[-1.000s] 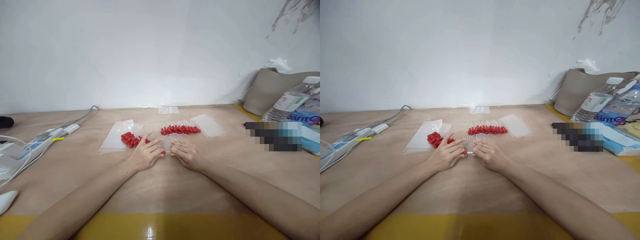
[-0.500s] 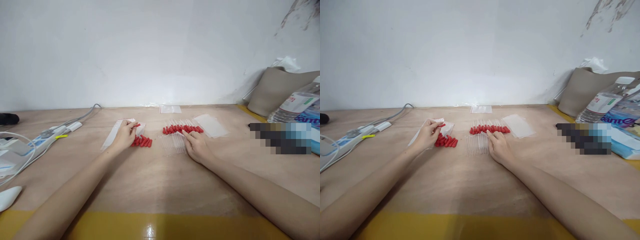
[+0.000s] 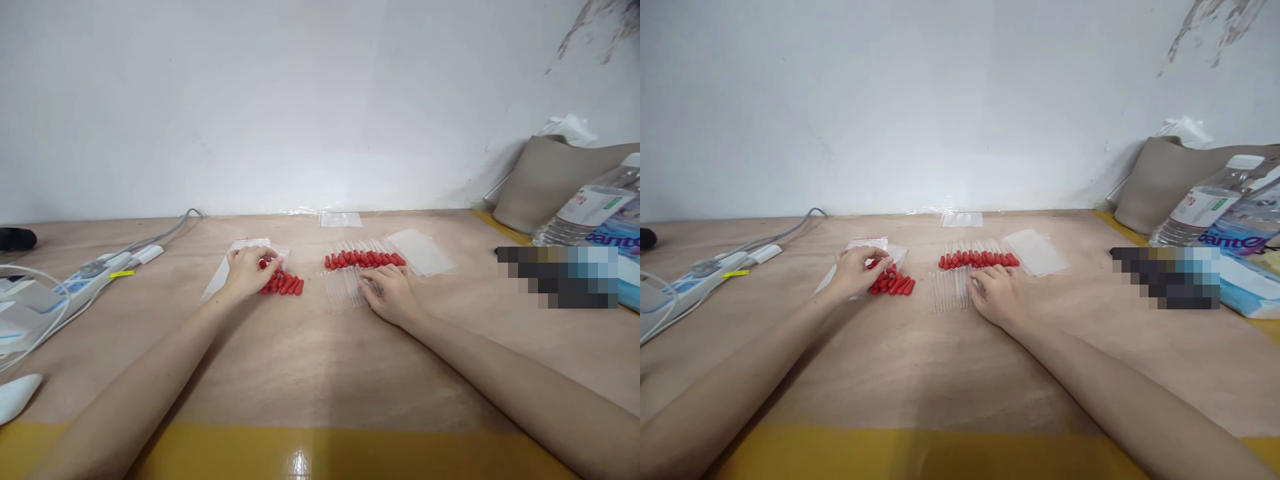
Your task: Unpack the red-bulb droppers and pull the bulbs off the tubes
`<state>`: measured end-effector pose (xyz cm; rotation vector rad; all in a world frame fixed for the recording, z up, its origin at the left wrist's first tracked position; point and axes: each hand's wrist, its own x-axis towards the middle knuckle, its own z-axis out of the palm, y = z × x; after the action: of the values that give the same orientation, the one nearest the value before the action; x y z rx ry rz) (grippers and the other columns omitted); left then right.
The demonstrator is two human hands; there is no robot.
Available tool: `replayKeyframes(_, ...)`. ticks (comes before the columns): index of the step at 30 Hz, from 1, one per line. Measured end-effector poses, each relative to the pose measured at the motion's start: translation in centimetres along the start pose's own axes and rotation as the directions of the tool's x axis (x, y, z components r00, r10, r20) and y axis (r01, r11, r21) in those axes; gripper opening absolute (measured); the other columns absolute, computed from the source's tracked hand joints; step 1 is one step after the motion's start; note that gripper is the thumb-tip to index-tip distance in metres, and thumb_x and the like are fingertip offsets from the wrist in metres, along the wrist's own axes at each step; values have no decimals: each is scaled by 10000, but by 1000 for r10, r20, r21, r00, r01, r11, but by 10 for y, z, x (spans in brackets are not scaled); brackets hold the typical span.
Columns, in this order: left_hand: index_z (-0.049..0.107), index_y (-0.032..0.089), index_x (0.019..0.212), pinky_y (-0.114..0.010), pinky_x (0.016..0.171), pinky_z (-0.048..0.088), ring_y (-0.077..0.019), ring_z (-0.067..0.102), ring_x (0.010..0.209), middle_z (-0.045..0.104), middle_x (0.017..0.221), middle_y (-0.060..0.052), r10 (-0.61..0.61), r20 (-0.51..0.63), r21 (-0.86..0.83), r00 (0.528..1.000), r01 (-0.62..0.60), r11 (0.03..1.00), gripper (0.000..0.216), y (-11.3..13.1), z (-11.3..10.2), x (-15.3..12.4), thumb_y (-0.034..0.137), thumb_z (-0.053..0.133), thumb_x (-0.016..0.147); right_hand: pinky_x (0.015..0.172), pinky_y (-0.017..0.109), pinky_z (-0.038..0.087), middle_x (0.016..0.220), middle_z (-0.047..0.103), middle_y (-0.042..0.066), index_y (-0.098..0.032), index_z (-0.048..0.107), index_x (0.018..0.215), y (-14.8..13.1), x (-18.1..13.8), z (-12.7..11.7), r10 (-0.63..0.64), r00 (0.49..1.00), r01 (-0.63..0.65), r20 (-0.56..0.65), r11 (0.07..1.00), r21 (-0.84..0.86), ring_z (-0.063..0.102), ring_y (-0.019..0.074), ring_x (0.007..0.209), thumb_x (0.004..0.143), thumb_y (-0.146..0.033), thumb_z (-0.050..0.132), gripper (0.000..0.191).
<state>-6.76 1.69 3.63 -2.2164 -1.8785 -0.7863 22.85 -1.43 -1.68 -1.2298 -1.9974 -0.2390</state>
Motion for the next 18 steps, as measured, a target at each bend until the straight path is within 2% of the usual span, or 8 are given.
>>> replayKeyframes(4,632,231,807,-414,857,298,-232,540,907,635,852,-30,63,-7,21,998,-63,998,232,12,-1,-1,411,488,786,836,385,290,902,654,56,-214,654,929,-2,-1,-4,-75,996,75,57,997,-6,546,194,849,804,-422,511,282)
replayKeyframes(8,637,223,795,-406,850,316,-235,537,919,616,893,-46,196,116,38,974,-202,979,214,40,8,12,387,501,778,825,411,319,994,604,83,-222,651,965,-2,-1,-8,-88,989,86,115,996,24,525,227,909,759,-518,535,379)
replayKeyframes(10,631,214,790,-403,859,324,-239,540,933,613,911,-53,207,177,24,962,-215,976,247,58,17,23,424,501,775,835,420,339,1020,583,93,-215,642,995,-1,-2,-8,-85,989,78,120,995,61,518,235,937,757,-521,536,402)
replayKeyframes(12,619,209,802,-389,843,350,-246,547,931,623,913,-56,166,239,-15,957,-168,986,314,77,27,34,496,501,755,845,407,373,1036,565,104,-192,624,1041,1,-2,-8,-65,991,50,118,991,124,514,230,959,766,-500,533,423)
replayKeyframes(15,609,203,763,-361,782,385,-242,579,836,653,817,-46,56,366,-60,929,-36,998,404,97,38,45,583,475,730,865,369,414,1060,550,106,-166,600,1085,5,-1,-7,1,994,-27,114,973,227,510,213,989,776,-462,536,433)
replayKeyframes(18,615,196,703,-317,686,400,-214,595,693,660,701,-31,-23,443,-73,896,62,995,394,107,43,48,556,461,741,884,380,424,1057,559,97,-175,604,1066,8,1,-5,63,994,-87,91,956,279,513,216,1003,780,-449,538,401)
